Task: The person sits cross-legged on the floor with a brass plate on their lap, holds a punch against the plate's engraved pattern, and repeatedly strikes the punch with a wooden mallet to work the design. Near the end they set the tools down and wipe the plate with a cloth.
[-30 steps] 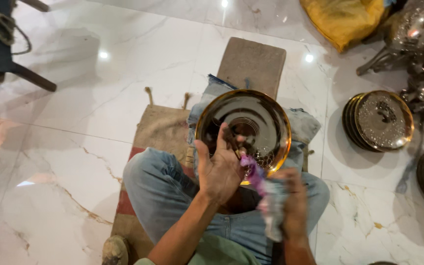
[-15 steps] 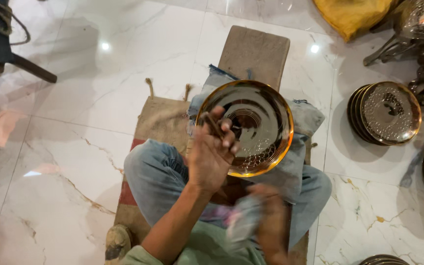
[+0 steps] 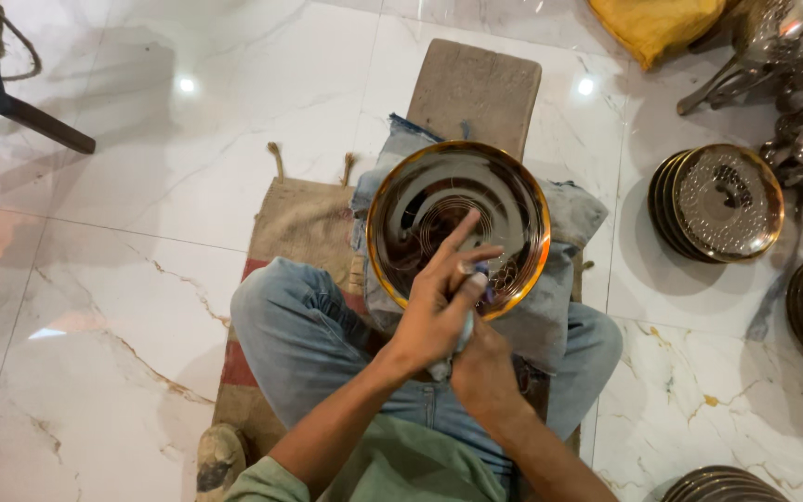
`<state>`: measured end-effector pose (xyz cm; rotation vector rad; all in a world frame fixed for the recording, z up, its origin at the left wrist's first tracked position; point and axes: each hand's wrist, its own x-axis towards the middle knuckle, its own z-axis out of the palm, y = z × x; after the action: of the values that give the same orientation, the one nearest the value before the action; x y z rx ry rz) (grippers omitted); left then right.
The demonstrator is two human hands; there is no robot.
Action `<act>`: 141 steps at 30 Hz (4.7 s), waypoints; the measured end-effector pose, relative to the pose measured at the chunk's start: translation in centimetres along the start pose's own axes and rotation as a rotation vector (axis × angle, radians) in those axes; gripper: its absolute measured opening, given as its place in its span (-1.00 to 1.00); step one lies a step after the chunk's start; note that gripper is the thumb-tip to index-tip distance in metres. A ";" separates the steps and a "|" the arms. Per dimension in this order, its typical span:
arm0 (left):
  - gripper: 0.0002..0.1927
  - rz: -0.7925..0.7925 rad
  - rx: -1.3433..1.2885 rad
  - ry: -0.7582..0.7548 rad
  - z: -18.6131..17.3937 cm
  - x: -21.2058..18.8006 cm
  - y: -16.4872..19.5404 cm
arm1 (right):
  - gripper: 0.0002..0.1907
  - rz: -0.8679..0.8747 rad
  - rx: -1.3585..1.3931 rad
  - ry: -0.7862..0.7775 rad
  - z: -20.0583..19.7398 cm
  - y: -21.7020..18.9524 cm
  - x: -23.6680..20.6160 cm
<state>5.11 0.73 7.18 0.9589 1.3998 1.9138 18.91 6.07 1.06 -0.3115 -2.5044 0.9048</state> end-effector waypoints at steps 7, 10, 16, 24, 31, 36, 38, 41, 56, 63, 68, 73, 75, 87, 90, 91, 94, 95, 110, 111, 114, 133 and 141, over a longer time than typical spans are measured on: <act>-0.65 -0.835 -0.940 0.316 -0.9 0.2 -0.7 | -0.84 -0.381 -0.317 0.037 -4.3 3.6 2.4; -0.61 -0.829 -1.015 0.320 -1.0 0.3 0.0 | -0.80 -0.392 -0.278 0.220 -5.6 3.4 3.0; -0.45 -0.329 -0.490 -0.001 -0.2 -1.2 1.7 | -0.76 0.239 0.234 0.633 -6.2 0.8 3.5; -0.51 0.026 -0.231 -0.063 0.8 -1.9 -0.4 | -0.66 0.342 0.333 0.342 0.0 -3.9 -0.7; -0.42 -0.202 -0.354 0.381 -1.9 1.8 -1.9 | -0.63 0.601 0.150 0.139 -5.0 1.2 -6.8; -0.66 -0.393 0.452 0.268 -6.8 4.2 -2.5 | -0.63 1.133 -0.436 0.074 -12.4 4.2 -14.6; -0.65 -0.186 0.649 0.143 -7.5 3.3 -2.3 | -0.52 1.294 -0.532 -0.130 -12.2 4.9 -17.2; -0.63 0.113 0.705 -0.023 -7.5 3.1 -2.3 | -0.35 1.408 -0.531 -0.285 -11.0 5.1 -19.2; -0.49 -0.153 0.606 -0.794 -4.1 9.2 -3.2 | -0.01 1.050 0.130 0.224 -4.5 3.7 -20.0; -0.39 -0.080 0.684 -1.096 -3.9 10.2 -4.2 | -0.01 1.057 0.032 0.364 -6.2 1.3 -14.4; -0.39 -0.066 0.651 -1.122 -4.0 10.1 -5.3 | 0.03 0.985 -0.302 0.163 -8.4 1.0 -10.4; -0.42 0.039 0.628 -1.111 -4.2 10.1 -6.0 | -0.15 0.853 0.129 0.505 -8.3 2.2 -9.0; -0.42 0.062 0.619 -1.137 -4.2 10.0 -6.0 | -0.15 0.915 -0.013 0.421 -7.9 2.8 -8.5; -0.52 0.057 0.594 -0.625 -5.4 6.1 -5.0 | -0.15 0.524 -0.634 -0.386 -15.3 3.4 1.3; -0.56 0.038 0.551 -0.336 -5.4 4.1 -4.8 | -0.08 0.540 -0.262 -0.120 -16.6 1.5 7.2; -0.57 0.017 0.525 -0.227 -5.1 3.3 -4.8 | -0.11 0.549 -0.535 -0.420 -17.4 0.6 9.0; -0.63 -0.129 0.602 0.022 -4.1 1.2 -4.7 | -0.11 0.433 -0.931 -0.877 -18.4 -1.7 13.9; -0.64 -0.128 0.586 0.106 -3.5 0.6 -4.7 | -0.06 0.340 -0.786 -0.745 -18.0 -2.4 15.1; -0.79 -0.111 0.550 0.389 -1.5 -1.0 -5.3 | -0.11 -0.089 -0.950 -0.636 -17.5 -5.6 16.4; -0.78 -0.104 0.531 0.408 -1.4 -1.0 -5.3 | -0.13 -0.081 -0.868 -0.557 -17.5 -5.5 16.3; -0.77 -0.140 0.531 0.407 -1.3 -1.0 -5.3 | -0.16 -0.154 -0.814 -0.455 -17.3 -5.4 16.6; -0.83 -0.143 0.570 0.263 -1.8 -0.3 -5.0 | -0.14 -0.007 -0.973 -0.762 -18.0 -4.8 17.3; -0.66 0.027 0.617 -0.193 -4.2 2.9 -5.6 | -0.12 0.498 -0.919 -0.790 -19.7 0.5 10.4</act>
<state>0.22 2.28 1.65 1.4021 1.9025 1.3675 19.55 20.87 17.66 -1.0684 -3.5438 -0.1299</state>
